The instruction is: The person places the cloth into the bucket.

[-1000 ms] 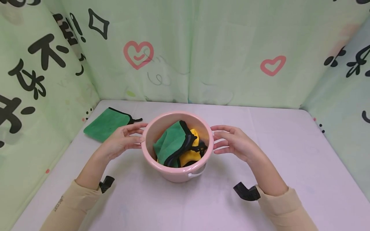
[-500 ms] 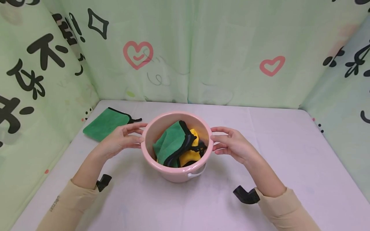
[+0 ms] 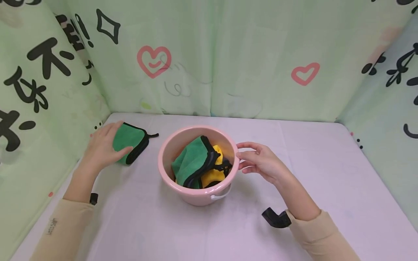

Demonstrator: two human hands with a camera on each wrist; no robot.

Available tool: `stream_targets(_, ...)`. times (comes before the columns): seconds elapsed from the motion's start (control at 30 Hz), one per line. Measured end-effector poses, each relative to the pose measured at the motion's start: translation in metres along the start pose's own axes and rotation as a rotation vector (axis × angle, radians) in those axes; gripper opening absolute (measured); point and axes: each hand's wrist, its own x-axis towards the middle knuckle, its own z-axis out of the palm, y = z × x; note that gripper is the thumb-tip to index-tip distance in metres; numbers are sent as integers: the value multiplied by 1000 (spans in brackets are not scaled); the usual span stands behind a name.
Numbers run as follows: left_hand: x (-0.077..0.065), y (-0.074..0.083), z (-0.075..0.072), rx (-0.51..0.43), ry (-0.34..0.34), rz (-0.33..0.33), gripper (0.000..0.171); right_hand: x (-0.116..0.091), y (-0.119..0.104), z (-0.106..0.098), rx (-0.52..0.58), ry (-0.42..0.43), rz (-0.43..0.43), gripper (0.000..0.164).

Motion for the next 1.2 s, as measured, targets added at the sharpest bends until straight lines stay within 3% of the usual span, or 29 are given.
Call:
stream_targets(0.27, -13, -53, 18, 158, -227, -50, 91, 1, -1, 0, -15, 1, -4, 52)
stream_targets(0.47, -15, -76, 25, 161, -298, -68, 95, 1, -1, 0, -15, 5, -16, 50)
stream_targets(0.87, -20, -98, 38, 212, -414, -118, 77, 2, 0, 1, -20, -13, -26, 48)
stream_targets(1.2, -11, -104, 46, 257, -417, -119, 69, 2, -1, 1, -8, -24, -35, 44)
